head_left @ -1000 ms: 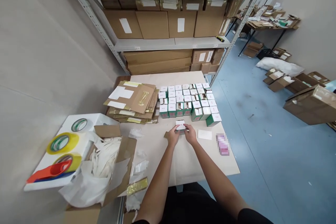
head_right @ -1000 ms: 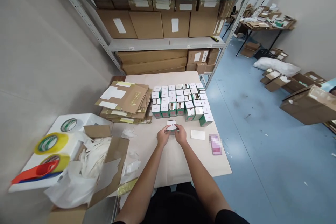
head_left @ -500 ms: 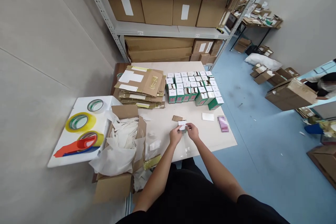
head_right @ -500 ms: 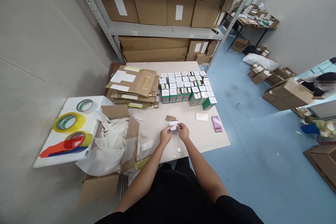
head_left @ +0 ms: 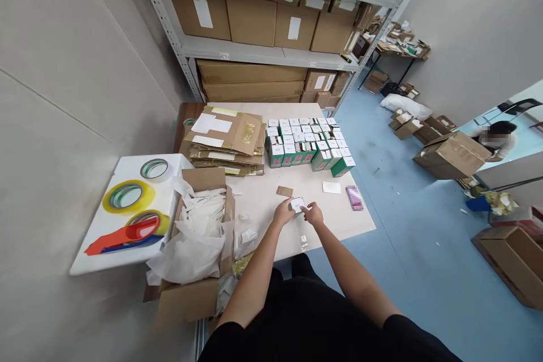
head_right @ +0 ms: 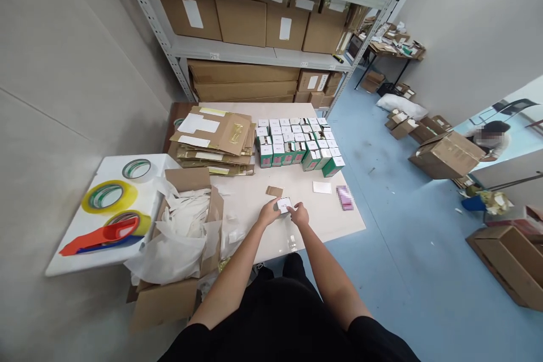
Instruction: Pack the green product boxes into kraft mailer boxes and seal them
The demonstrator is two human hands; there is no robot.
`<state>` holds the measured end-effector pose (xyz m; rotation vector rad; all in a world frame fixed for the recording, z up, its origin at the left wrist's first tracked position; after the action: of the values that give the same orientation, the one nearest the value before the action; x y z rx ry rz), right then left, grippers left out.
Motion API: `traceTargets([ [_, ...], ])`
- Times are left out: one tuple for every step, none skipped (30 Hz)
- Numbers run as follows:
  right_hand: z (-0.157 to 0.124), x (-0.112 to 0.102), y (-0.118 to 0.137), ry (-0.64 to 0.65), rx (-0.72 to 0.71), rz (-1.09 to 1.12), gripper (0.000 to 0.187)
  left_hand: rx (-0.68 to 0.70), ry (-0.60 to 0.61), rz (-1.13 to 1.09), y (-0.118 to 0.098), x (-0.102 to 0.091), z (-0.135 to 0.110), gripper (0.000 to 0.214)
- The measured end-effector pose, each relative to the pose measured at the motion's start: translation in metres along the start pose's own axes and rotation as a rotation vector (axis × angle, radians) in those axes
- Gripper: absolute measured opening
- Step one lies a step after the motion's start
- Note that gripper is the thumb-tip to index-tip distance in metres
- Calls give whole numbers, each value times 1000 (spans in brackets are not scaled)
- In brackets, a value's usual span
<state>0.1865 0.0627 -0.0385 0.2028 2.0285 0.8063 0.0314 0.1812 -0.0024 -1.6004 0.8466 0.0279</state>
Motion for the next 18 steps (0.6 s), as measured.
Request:
traceTargets([
  [-1, 5, -5, 33, 43, 41, 35, -1, 4, -16, 1, 0, -1, 66],
  [-1, 9, -8, 54, 73, 85, 35, 2, -7, -31, 2, 0, -3, 66],
  [0, 12, -10, 57, 89, 124, 35, 3, -26, -38, 3, -1, -6, 65],
  [2, 13, -10, 45, 94, 149, 35, 1, -53, -36, 4, -2, -10, 65],
  [5, 13, -8, 22, 90, 158, 35, -3, -85, -24, 4, -4, -15, 65],
  [9, 13, -6, -2, 81, 150, 35, -15, -120, -7, 6, -5, -20, 64],
  [13, 13, -2, -22, 69, 133, 36, -35, -153, 11, 7, -6, -25, 62],
  [17, 14, 3, -32, 55, 123, 38, -58, -176, 21, 9, -6, -31, 58],
  [21, 16, 9, -27, 37, 135, 41, -94, -183, 19, 13, -3, -36, 51],
  [25, 19, 17, -6, 16, 175, 45, -128, -170, 3, 15, 1, -41, 43],
  [27, 23, 24, 29, -2, 240, 51, -162, -159, -10, 18, 5, -45, 37],
  [29, 27, 30, 73, -14, 313, 57, -189, -159, -13, 19, 6, -49, 32],
  [29, 30, 35, 115, -23, 377, 65, -211, -176, 0, 20, 6, -51, 28],
  [30, 32, 37, 145, -31, 418, 72, -229, -206, 34, 21, 2, -53, 26],
  [30, 32, 37, 160, -40, 432, 78, -240, -246, 81, 20, -3, -54, 24],
  [30, 30, 35, 162, -55, 424, 84, -239, -284, 132, 17, -9, -54, 25],
  [31, 28, 32, 156, -76, 399, 87, -221, -309, 176, 12, -14, -53, 30],
  [31, 25, 28, 146, -101, 364, 88, -181, -319, 209, 5, -17, -51, 37],
])
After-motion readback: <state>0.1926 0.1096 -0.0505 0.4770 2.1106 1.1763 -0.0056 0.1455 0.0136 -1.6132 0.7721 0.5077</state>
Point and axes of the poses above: each hand's wrist, its own z-axis towards the middle knuckle, its own x-axis out of the palm, y = z × x, the point moved 10 cm from there along z, towards the middle knuckle, and after that the axes turned 13 degrees about -y, right-handed, at the moved point
